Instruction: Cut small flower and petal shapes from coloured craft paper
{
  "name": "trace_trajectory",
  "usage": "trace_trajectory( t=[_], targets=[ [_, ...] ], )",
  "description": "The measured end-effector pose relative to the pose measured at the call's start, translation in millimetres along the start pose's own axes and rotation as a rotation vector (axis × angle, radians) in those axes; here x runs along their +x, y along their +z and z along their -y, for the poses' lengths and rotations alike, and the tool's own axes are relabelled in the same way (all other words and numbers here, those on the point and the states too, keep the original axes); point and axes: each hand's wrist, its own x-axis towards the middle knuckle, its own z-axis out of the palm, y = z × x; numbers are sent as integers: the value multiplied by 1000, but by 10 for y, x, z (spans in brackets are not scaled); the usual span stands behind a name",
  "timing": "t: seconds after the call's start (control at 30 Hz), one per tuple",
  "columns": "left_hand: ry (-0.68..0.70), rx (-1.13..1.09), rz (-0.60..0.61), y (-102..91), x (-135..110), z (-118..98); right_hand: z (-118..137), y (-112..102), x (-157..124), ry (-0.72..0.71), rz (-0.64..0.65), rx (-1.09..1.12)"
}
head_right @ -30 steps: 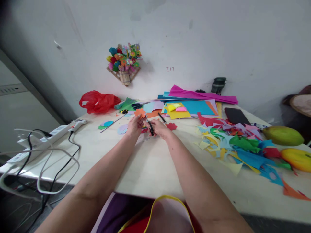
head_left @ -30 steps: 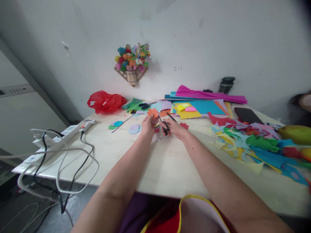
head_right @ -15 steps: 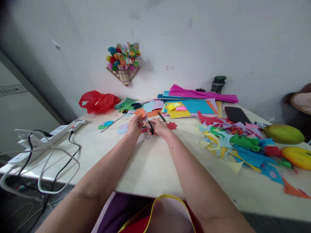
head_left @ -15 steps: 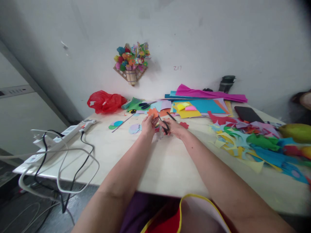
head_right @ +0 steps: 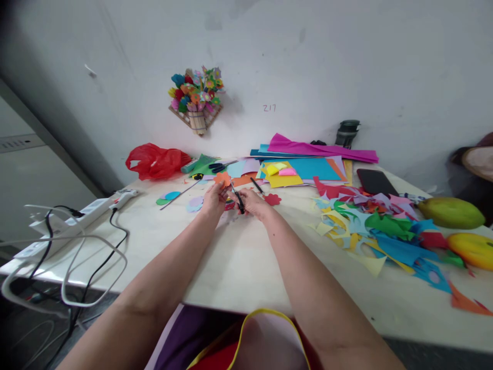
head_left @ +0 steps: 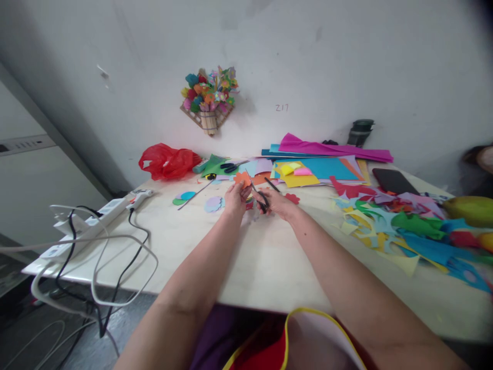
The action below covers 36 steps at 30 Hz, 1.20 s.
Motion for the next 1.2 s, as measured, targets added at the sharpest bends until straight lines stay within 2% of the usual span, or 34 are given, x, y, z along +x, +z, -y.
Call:
trace_trajectory(
  t=[0.77, 1.2],
  targets=[
    [-45, -103, -41, 39, -40, -30, -8, 6, 7, -4, -4, 17],
    [-52, -87, -47, 47, -55, -45, -15, 5, 18, -23, 9, 12]
  ],
)
